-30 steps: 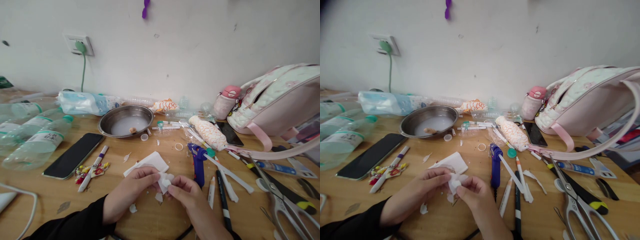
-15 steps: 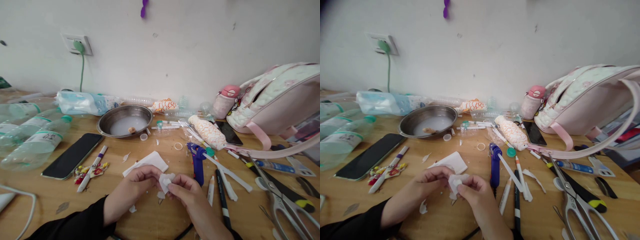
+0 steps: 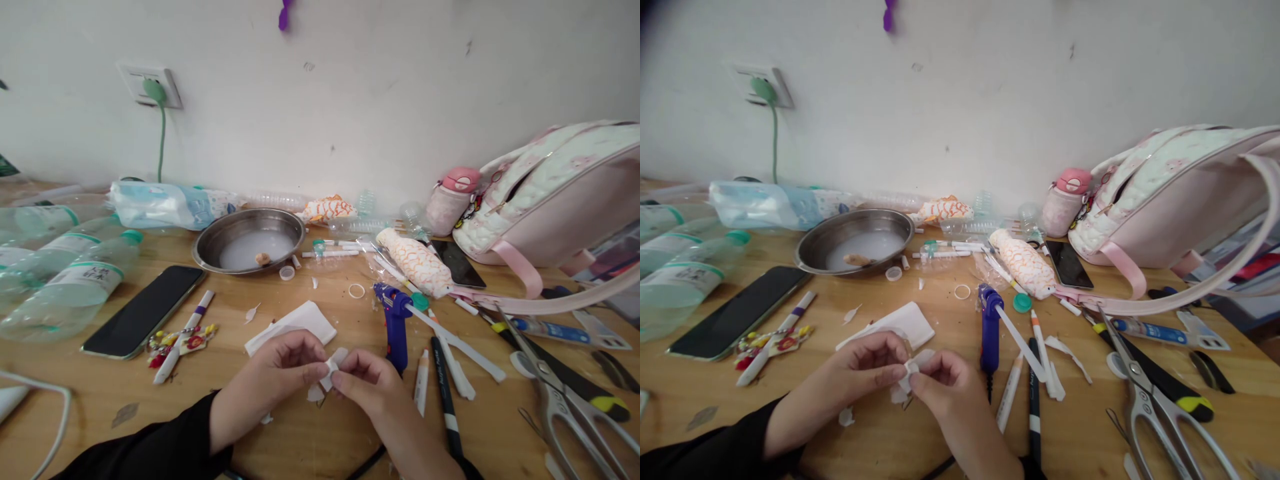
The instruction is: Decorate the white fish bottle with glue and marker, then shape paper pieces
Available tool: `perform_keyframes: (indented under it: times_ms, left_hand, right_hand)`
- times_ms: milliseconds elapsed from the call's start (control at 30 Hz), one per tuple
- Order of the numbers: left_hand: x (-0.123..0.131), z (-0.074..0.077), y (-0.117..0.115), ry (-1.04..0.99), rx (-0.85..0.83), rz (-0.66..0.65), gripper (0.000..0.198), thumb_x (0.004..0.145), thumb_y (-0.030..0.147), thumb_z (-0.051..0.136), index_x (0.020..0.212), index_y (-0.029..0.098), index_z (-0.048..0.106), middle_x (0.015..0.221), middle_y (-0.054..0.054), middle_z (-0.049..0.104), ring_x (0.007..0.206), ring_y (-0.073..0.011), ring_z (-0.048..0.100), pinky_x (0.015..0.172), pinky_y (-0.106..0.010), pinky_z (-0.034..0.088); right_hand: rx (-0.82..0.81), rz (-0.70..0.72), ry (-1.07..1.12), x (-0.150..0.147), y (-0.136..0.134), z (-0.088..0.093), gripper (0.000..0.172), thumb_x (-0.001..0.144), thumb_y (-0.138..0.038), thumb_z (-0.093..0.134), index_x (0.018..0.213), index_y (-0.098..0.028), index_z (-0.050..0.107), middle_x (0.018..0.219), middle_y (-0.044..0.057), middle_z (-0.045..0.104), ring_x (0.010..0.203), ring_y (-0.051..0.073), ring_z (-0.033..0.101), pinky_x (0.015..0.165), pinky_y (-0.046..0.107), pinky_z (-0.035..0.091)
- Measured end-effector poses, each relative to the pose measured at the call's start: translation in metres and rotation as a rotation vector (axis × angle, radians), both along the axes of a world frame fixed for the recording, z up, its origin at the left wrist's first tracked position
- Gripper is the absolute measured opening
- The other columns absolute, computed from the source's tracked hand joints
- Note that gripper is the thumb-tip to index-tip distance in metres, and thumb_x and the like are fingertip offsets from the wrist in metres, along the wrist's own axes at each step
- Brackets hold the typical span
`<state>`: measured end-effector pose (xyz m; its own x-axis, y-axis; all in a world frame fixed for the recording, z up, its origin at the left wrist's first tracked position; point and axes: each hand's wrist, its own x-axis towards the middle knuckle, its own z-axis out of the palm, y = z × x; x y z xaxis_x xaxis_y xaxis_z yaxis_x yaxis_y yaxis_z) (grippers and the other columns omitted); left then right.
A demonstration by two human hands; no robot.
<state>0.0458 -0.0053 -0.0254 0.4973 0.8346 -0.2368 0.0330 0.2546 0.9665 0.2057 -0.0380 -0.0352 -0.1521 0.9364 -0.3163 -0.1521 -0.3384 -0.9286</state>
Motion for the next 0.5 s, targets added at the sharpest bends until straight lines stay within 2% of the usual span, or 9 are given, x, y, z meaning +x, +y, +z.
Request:
perform_keyframes:
  times_ms: [133, 267, 400, 500]
  left_hand:
    - [0.0009, 0.0001, -0.0008, 0.072, -0.035, -0.037, 0.027, 0.064, 0.040, 0.065, 0.069, 0.017, 0.052, 0.063, 0.005, 0.049, 0.056, -0.0108, 0.047, 0.056, -0.025, 0.038]
    - [0.0006, 0.0029, -0.0011, 0.190, 0.018, -0.068, 0.027, 0.067, 0.042, 0.058, 0.062, 0.017, 0.050, 0.059, 0.005, 0.047, 0.055, -0.0105, 0.044, 0.055, -0.024, 0.035]
    - [0.0006, 0.0048, -0.0010, 0.196, -0.006, -0.042, 0.028, 0.066, 0.044, 0.058, 0.059, 0.018, 0.049, 0.056, 0.006, 0.047, 0.053, -0.0103, 0.044, 0.053, -0.023, 0.034]
    - [0.0001, 0.0062, -0.0002, 0.175, -0.014, -0.003, 0.029, 0.067, 0.043, 0.058, 0.058, 0.017, 0.051, 0.055, 0.005, 0.047, 0.052, -0.0098, 0.042, 0.054, -0.024, 0.033]
  right_hand:
    - [0.030, -0.011, -0.002, -0.0022, -0.0024, -0.0035, 0.021, 0.058, -0.029, 0.070, 0.056, -0.017, 0.053, 0.053, -0.005, 0.052, 0.053, 0.009, 0.046, 0.052, 0.022, 0.035]
    - [0.069, -0.008, -0.032, -0.0041, -0.0035, -0.0072, 0.019, 0.060, -0.028, 0.068, 0.057, -0.017, 0.053, 0.054, -0.004, 0.051, 0.053, 0.009, 0.044, 0.051, 0.021, 0.034]
    - [0.066, 0.035, -0.025, -0.0030, -0.0024, -0.0084, 0.019, 0.061, -0.030, 0.071, 0.063, -0.016, 0.057, 0.060, -0.002, 0.056, 0.059, 0.011, 0.050, 0.056, 0.023, 0.039]
    - [0.031, -0.015, 0.044, -0.0016, -0.0013, -0.0092, 0.028, 0.056, -0.031, 0.077, 0.073, -0.017, 0.060, 0.068, -0.001, 0.060, 0.066, 0.013, 0.055, 0.061, 0.024, 0.044]
